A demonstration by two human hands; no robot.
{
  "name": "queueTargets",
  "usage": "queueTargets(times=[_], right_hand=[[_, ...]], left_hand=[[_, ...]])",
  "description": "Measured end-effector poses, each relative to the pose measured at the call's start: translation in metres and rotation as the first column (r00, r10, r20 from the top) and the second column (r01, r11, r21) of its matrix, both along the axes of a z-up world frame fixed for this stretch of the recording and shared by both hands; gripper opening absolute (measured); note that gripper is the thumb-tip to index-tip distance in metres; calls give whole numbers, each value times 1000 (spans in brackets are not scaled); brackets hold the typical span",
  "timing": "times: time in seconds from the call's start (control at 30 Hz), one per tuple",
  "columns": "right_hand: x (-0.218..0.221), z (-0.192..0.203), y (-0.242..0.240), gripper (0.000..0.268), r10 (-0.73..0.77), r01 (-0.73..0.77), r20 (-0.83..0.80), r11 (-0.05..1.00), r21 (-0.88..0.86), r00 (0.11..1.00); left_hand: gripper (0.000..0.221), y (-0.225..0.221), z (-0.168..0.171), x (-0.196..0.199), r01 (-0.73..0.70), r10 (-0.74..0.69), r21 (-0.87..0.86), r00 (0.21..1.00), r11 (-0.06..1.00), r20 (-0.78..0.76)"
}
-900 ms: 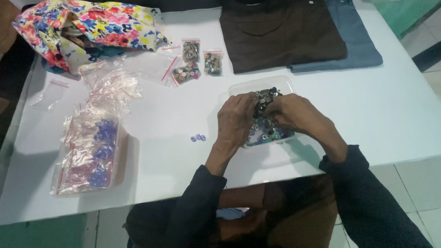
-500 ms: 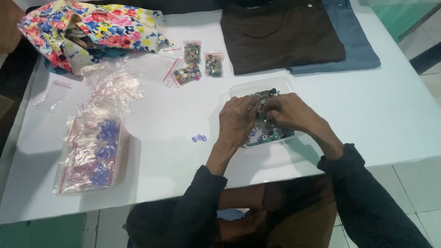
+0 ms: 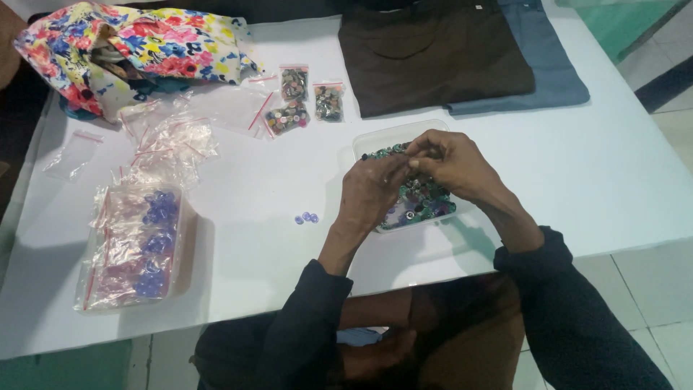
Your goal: The person sorts through a container of buttons, selects specific ones, and places them into small plastic bags on a table.
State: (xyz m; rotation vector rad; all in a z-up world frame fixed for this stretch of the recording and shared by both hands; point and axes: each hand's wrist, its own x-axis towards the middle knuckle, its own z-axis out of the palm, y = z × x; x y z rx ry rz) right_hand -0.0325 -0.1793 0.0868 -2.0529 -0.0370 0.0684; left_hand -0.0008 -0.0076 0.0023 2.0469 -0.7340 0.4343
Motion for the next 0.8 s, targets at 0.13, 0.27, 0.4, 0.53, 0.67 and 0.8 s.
queueTargets(times=[0.13, 0.27, 0.4, 0.53, 0.67, 0.8], right_hand=[[3, -6, -2, 21, -15, 14, 20, 999, 30, 1000], [-2, 0, 3, 21, -19, 19, -13, 999, 30, 1000], [-10, 16, 6, 29, 2, -6, -65, 998, -67, 998], [-18, 30, 5, 29, 46, -136, -232, 911, -390, 972], [-5, -9, 8, 29, 463, -486, -164, 758, -435, 871], [10, -60, 14, 24, 624, -503, -182, 387, -773, 760]], left_hand=[[18, 0, 5, -1, 22, -22, -1, 1000, 1000, 5], [17, 2, 5, -1, 33, -33, -11, 999, 999, -17], [13, 3, 9, -4, 64, -64, -64, 998, 996, 13], [13, 0, -7, 0, 5, 8, -159, 997, 987, 82], [11, 1, 0, -5, 41, -18, -239, 995, 970, 101], [17, -2, -13, 3, 38, -13, -184, 991, 982, 135]])
